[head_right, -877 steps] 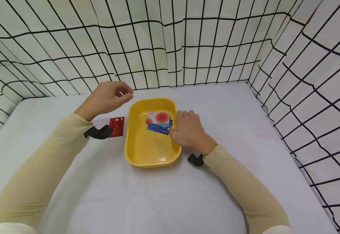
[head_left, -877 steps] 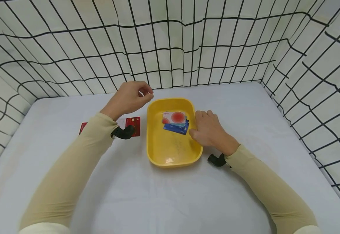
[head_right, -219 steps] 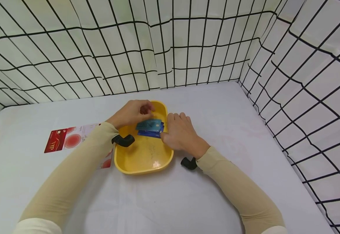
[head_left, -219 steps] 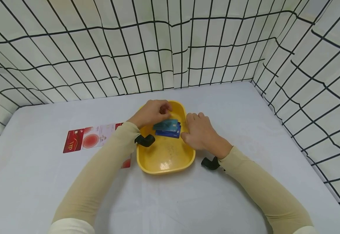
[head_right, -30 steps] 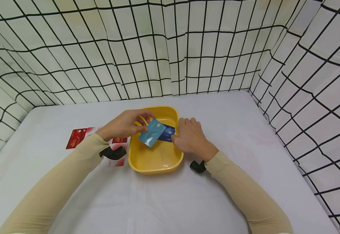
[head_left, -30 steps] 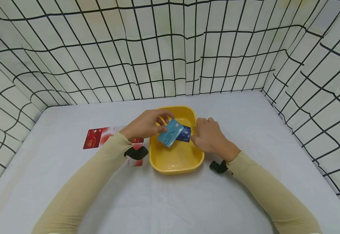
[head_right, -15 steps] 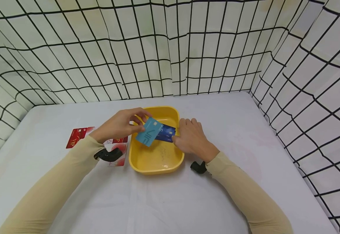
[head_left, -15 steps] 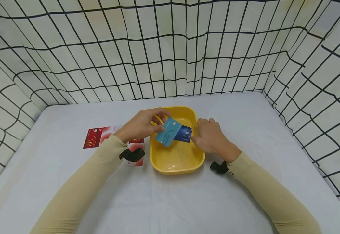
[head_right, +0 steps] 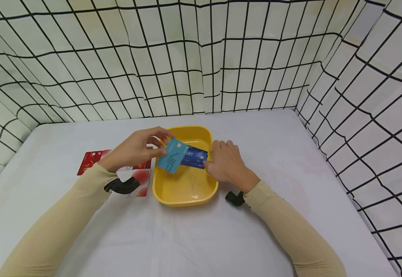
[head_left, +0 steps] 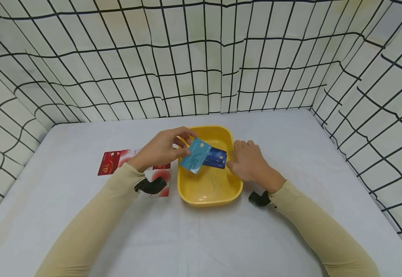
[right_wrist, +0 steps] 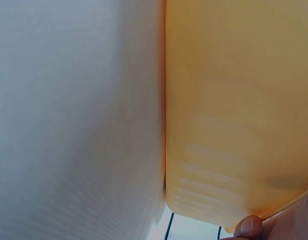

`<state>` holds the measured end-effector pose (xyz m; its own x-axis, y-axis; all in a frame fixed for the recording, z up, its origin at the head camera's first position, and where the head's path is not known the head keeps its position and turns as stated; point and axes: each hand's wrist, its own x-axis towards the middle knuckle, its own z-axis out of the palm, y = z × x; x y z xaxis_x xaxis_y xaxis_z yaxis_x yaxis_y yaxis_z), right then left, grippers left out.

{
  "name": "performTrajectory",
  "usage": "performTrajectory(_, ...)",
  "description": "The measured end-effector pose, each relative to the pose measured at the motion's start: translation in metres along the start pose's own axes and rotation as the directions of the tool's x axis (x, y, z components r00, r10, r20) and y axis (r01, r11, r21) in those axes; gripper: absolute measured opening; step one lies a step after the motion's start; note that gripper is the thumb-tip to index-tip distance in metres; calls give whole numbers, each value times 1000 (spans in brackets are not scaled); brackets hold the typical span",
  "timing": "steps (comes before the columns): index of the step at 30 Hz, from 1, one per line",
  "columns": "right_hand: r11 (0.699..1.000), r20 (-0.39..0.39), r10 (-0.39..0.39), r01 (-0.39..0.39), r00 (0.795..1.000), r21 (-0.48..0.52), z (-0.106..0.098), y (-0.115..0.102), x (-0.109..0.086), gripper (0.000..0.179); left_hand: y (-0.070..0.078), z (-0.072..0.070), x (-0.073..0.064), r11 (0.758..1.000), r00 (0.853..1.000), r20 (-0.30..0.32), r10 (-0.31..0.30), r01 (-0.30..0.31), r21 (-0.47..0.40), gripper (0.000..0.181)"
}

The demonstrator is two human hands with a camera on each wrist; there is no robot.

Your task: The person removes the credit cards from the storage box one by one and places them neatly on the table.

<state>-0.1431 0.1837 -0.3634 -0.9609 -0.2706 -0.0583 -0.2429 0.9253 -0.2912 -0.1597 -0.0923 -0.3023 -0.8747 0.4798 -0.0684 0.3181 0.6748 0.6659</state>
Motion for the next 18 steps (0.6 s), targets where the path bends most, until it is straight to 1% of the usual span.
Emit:
performTrajectory(5, 1000, 4, 8, -8, 1000, -4, 0, 0, 0, 32, -6, -1, -4, 1000, 1000, -10, 10, -10, -12, 47)
performTrajectory(10, 1000, 8, 11, -11, 1000, -3, 1, 0, -1, 33, -12, -3, -8, 999, 1000, -15, 4, -5, -35, 47)
performTrajectory(14, 1000, 3, 6, -6, 1000, -8, 1, 0, -1, 33, -15, -4, -13, 998, 1000, -17, -13, 12, -63, 48)
performTrajectory(18, 1000, 8, 6, -6, 1000, -5, 0, 0, -1, 33, -17, -6, -19, 995, 999, -20, -45, 44, -86, 48)
